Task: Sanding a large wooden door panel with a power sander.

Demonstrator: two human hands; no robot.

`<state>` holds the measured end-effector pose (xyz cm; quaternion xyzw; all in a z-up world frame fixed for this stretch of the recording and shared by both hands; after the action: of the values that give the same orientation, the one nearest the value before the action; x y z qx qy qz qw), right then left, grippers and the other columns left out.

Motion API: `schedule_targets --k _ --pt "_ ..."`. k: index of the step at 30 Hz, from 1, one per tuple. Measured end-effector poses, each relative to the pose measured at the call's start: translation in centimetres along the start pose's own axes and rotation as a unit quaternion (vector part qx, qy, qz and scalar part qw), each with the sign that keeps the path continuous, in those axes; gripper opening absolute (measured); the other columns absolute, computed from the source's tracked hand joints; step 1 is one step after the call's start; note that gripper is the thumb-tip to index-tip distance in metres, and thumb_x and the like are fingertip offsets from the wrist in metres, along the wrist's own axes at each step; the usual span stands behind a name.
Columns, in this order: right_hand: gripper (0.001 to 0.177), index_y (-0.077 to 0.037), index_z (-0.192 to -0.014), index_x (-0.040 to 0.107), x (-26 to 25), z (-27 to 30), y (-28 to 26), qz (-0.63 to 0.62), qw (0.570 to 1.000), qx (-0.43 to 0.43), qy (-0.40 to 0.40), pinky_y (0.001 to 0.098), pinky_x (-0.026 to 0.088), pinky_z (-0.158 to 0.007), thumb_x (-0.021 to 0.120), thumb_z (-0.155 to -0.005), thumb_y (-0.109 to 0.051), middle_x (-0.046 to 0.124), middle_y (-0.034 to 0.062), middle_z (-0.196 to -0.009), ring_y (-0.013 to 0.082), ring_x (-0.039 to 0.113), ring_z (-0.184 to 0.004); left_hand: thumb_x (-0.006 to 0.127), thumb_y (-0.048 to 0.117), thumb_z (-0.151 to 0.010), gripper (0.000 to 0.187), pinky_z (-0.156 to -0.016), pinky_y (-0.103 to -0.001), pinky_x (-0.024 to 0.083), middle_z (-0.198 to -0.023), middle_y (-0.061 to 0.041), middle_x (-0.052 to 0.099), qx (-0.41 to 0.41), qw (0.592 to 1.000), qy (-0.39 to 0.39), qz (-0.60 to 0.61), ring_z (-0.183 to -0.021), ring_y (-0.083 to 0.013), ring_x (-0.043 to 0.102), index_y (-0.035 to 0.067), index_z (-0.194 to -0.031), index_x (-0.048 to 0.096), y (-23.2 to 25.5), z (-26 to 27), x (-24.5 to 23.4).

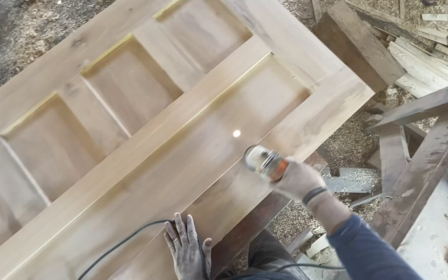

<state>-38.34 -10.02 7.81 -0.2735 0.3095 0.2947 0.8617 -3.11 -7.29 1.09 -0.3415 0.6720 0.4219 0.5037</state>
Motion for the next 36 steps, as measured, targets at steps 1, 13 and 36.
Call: schedule_targets --k 1,13,36 --pt "0.051 -0.013 -0.119 0.057 -1.5 -1.3 1.6 -0.003 1.000 0.004 0.000 0.0327 0.063 -0.082 0.075 -0.084 -0.047 0.071 0.0042 -0.097 0.0153 0.071 -0.083 0.026 0.064 -0.099 0.084 -0.122 -0.059 0.001 -0.168 -0.020 0.006 0.004 1.000 -0.003 0.000 -0.153 -0.0475 0.000 0.003 -0.157 0.021 1.1 -1.1 0.5" --pt "0.050 -0.008 -0.114 0.072 -14.3 -12.1 16.6 -0.088 0.988 0.106 0.072 0.0390 0.061 -0.093 0.086 -0.075 -0.036 0.076 0.0138 -0.105 0.0249 0.075 -0.089 0.026 0.059 -0.102 0.080 -0.122 -0.061 0.001 -0.168 -0.021 0.004 0.043 0.998 -0.034 0.043 -0.153 -0.0489 -0.004 0.003 -0.159 0.017 12.0 -9.8 3.0" --pt "0.050 -0.011 -0.120 0.069 -7.7 -5.3 19.3 -0.207 0.961 0.171 0.072 0.0448 0.056 -0.102 0.086 -0.078 -0.034 0.075 0.0090 -0.114 0.0215 0.073 -0.105 0.021 0.061 -0.102 0.079 -0.124 -0.057 0.002 -0.170 -0.012 0.010 0.062 0.996 -0.054 0.048 -0.156 -0.0444 0.000 0.007 -0.160 0.021 11.0 -9.3 2.9"
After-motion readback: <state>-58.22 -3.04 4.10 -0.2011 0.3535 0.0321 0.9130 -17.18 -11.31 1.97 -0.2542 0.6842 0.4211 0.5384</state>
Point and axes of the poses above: each hand's wrist, its own z-axis away from the middle knuckle, its own x-axis out of the palm, y = z × x, the point moved 8 cm from there along -z, towards the middle knuckle
